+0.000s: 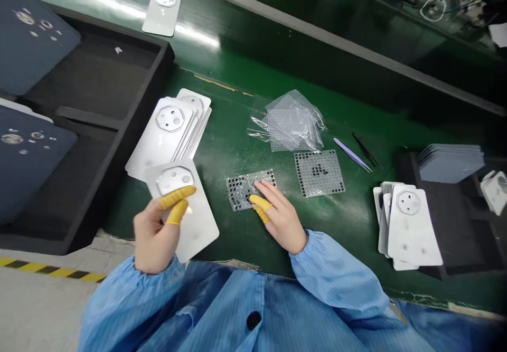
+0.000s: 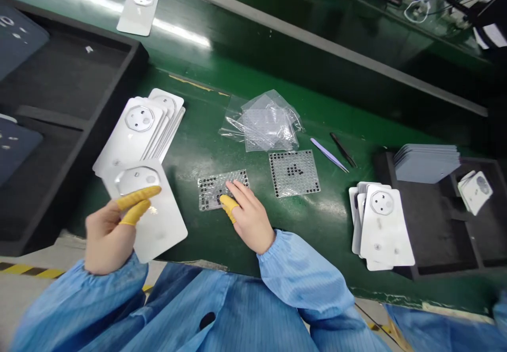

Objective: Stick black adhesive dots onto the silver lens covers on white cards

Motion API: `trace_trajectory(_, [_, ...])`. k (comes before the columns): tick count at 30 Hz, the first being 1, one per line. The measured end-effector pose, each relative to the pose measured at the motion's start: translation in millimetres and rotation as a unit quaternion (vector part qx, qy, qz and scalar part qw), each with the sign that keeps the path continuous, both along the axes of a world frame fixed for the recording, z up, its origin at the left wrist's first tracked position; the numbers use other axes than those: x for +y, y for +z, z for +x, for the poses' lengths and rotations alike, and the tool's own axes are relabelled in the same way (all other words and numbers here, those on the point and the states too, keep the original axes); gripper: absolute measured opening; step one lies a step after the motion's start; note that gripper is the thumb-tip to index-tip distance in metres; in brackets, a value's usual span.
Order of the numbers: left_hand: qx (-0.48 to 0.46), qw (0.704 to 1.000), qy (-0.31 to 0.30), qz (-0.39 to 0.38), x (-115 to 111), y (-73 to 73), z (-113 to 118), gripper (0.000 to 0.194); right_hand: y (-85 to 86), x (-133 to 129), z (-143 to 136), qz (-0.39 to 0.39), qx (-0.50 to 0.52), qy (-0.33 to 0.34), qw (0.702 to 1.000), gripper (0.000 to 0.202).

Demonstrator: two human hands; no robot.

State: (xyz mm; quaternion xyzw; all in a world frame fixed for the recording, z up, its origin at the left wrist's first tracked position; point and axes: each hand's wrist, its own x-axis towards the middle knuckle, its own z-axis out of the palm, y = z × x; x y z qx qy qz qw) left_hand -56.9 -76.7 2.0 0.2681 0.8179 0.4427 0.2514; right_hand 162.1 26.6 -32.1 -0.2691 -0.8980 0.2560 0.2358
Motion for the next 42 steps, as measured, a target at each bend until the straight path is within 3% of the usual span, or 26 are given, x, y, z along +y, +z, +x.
trace_trajectory(4, [-0.119, 0.984, -0.133, -0.029, 14.6, 6.3, 13.3, 0.037, 2.8, -0.8, 1.5, -0.03, 0.05, -0.014, 0.998, 0.037])
trace_trajectory(6, [-0.18, 0.969, -0.167, -0.039, 26.1, 9.5, 25.4, 0.036, 10.1, -1.3, 4.0, -0.019, 0.04, -0.001, 0.999, 0.04])
trace_trajectory(9, [-0.293, 0.941, -0.165, -0.035, 36.7, 9.8, 37.1, 0.037, 21.7, 0.2, 7.3, -0.014, 0.031, 0.033, 0.999, 0.043])
trace_trajectory(12, [-0.366, 0.921, -0.134, -0.013, 36.7, 6.0, 41.9, 0.034, 31.5, 4.3, 7.1, -0.082, 0.07, 0.058, 0.992, 0.043])
trace_trajectory(17, [-0.387, 0.914, -0.12, 0.022, 30.3, 1.6, 50.1, 0.029, 36.6, 5.5, -5.1, -0.146, 0.141, -0.03, 0.979, 0.02])
trace_trajectory(21, [-0.375, 0.916, -0.142, 0.027, 29.4, -1.3, 54.9, 0.03, 31.0, 3.2, -13.6, -0.09, 0.153, -0.044, 0.983, 0.017])
trace_trajectory(28, [-0.28, 0.943, -0.173, 0.05, 25.3, -8.2, 65.0, 0.024, 31.0, 1.3, 2.3, 0.112, 0.056, 0.088, 0.988, 0.026])
trace_trajectory(31, [-0.227, 0.953, -0.189, 0.068, 28.1, -11.6, 67.6, 0.024, 20.0, 7.1, 10.7, 0.144, 0.046, 0.122, 0.981, 0.028])
trace_trajectory(36, [-0.129, 0.956, -0.243, 0.1, 28.9, -10.0, 68.2, 0.021, 3.4, 11.5, 7.0, 0.136, 0.066, 0.131, 0.98, 0.029])
trace_trajectory(42, [-0.068, 0.958, -0.263, 0.091, 30.9, -11.2, 65.9, 0.02, -7.1, 12.3, -7.5, 0.006, 0.093, 0.013, 0.996, 0.02])
